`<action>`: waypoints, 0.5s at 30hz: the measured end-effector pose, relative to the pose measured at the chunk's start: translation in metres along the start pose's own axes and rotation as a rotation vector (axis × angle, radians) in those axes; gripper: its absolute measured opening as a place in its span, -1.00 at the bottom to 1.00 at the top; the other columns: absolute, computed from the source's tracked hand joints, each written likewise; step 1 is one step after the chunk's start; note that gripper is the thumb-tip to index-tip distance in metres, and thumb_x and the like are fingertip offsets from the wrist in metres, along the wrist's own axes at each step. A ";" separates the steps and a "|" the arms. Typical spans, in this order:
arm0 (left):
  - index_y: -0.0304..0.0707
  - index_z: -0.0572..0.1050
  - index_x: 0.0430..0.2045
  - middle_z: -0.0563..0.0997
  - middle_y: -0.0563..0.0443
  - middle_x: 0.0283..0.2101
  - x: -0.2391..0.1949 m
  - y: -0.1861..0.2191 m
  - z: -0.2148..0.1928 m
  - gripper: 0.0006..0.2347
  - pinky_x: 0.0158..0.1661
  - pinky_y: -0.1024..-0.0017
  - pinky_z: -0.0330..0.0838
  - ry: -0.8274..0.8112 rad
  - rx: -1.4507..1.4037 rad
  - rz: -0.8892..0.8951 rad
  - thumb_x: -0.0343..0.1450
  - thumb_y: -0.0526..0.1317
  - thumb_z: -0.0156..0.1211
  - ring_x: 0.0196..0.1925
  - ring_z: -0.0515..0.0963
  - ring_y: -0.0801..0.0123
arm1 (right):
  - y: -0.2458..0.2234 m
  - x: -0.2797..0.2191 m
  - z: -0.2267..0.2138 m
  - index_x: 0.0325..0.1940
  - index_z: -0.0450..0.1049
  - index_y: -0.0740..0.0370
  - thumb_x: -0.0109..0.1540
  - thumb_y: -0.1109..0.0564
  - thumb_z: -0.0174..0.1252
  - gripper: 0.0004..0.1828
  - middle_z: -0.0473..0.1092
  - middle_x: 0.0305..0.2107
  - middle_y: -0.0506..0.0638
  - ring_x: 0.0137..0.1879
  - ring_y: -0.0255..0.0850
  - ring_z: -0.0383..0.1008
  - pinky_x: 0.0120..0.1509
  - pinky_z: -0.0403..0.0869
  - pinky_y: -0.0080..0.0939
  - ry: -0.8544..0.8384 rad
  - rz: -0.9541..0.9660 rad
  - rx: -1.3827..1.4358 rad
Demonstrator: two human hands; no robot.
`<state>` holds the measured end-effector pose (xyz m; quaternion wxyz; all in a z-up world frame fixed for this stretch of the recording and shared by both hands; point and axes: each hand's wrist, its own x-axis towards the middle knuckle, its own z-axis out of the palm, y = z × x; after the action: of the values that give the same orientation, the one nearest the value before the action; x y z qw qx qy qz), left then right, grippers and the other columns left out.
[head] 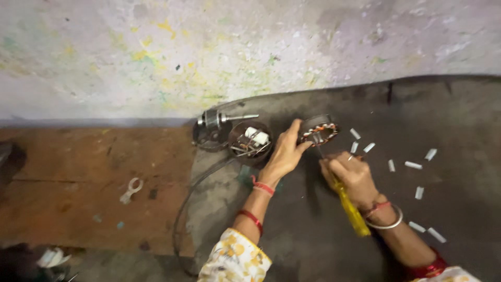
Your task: The person uses a yellow-handled screwdriver to pry and remove copper wire coils from the slots of a cylindrical metal stator. The person holds the stator with the left hand and manipulates the wires with the screwdriver in the right hand, pulling out coils and placing them on the work surface.
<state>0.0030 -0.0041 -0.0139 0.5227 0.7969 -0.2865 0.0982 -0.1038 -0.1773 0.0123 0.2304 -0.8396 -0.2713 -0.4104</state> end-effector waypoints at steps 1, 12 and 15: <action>-0.40 0.31 0.01 0.61 -0.39 -0.11 0.005 0.003 0.001 -0.60 -0.13 0.06 0.46 -0.012 -0.012 -0.008 0.35 -0.37 0.34 -0.01 0.60 -0.24 | 0.003 0.003 -0.004 -0.44 0.38 0.24 0.14 0.32 0.35 -0.77 0.44 -0.46 0.03 -0.41 -0.10 0.47 -0.36 0.43 -0.14 0.010 -0.018 -0.014; -0.39 0.31 0.02 0.59 -0.37 -0.15 0.000 0.005 0.002 -0.59 -0.12 0.05 0.43 -0.021 0.049 -0.082 0.33 -0.38 0.32 -0.06 0.59 -0.22 | 0.003 0.005 -0.005 -0.45 0.36 0.26 0.11 0.32 0.33 -0.77 0.34 -0.54 0.04 -0.47 -0.06 0.41 -0.40 0.39 -0.09 -0.007 0.017 0.022; -0.38 0.32 0.00 0.60 -0.35 -0.12 0.001 0.006 0.002 -0.61 -0.11 0.06 0.44 -0.010 0.037 -0.048 0.34 -0.37 0.33 -0.04 0.60 -0.21 | 0.005 0.007 -0.004 -0.51 0.32 0.27 0.10 0.32 0.35 -0.72 0.33 -0.57 0.05 -0.49 -0.06 0.40 -0.41 0.37 -0.06 -0.067 0.049 -0.002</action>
<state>0.0002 -0.0080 -0.0102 0.5088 0.8134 -0.2681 0.0871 -0.0996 -0.1814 0.0196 0.2303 -0.8594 -0.2578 -0.3767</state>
